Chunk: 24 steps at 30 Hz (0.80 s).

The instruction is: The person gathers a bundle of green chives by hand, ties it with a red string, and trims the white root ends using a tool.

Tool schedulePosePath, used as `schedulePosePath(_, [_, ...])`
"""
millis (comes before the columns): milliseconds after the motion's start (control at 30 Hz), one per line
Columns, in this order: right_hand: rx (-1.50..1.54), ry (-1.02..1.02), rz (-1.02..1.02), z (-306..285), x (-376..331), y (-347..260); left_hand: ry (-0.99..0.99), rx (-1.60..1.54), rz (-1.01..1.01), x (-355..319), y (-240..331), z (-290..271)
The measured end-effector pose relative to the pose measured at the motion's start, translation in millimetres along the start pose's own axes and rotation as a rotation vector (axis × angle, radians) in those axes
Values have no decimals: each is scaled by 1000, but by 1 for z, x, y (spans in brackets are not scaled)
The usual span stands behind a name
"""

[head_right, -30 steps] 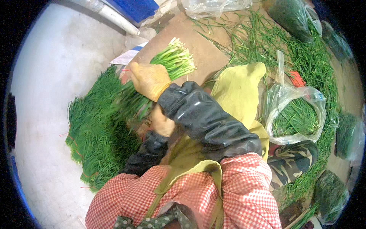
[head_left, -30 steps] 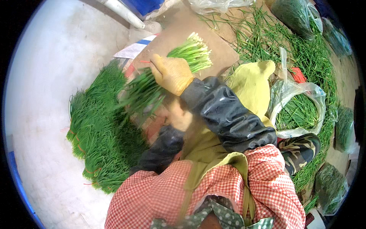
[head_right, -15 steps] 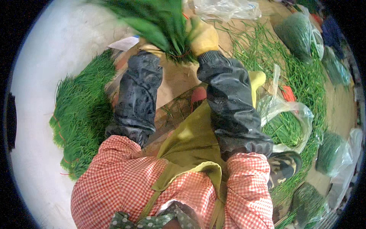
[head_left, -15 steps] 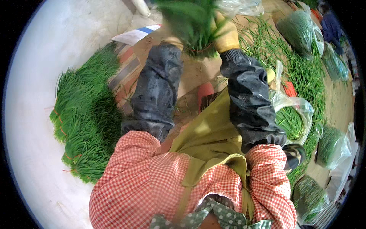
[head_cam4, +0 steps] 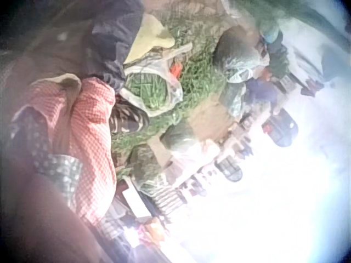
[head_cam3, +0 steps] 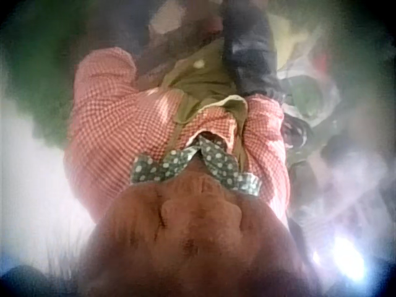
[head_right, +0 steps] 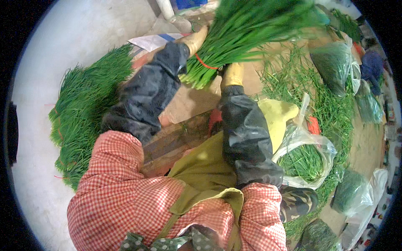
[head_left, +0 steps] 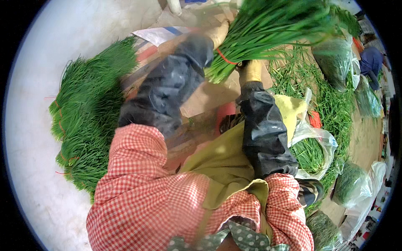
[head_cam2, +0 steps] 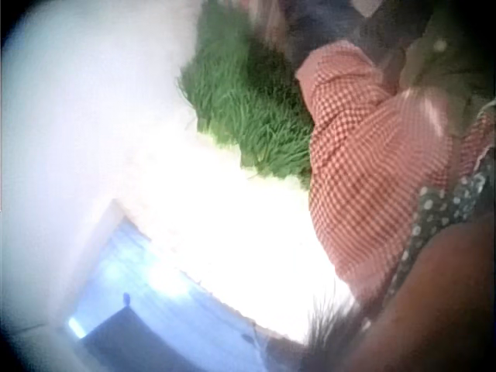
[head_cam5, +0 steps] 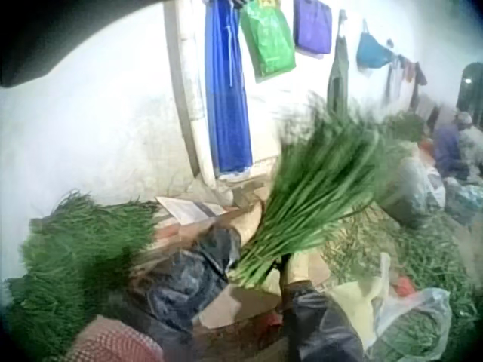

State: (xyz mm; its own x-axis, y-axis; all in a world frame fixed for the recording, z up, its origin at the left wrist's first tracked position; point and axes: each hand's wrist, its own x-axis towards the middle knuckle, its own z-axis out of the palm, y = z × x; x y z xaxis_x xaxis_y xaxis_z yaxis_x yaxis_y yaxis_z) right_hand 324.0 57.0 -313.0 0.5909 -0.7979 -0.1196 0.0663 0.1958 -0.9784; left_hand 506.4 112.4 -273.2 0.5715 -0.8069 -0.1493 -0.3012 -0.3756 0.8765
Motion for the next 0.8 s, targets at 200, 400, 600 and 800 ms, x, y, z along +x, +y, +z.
schedulePosePath(200, [263,181,296,-17,16,147,-140,32,74,-37,-28,2])
schedulePosePath(400, [248,376,413,7,-36,86,484,651,-69,-131,-15,84])
schedulePosePath(600, [595,365,528,-2,-22,83,497,552,-38,-132,-15,88])
schedulePosePath(800, [994,239,696,3,-22,66,-45,5,15,-93,-43,-13])
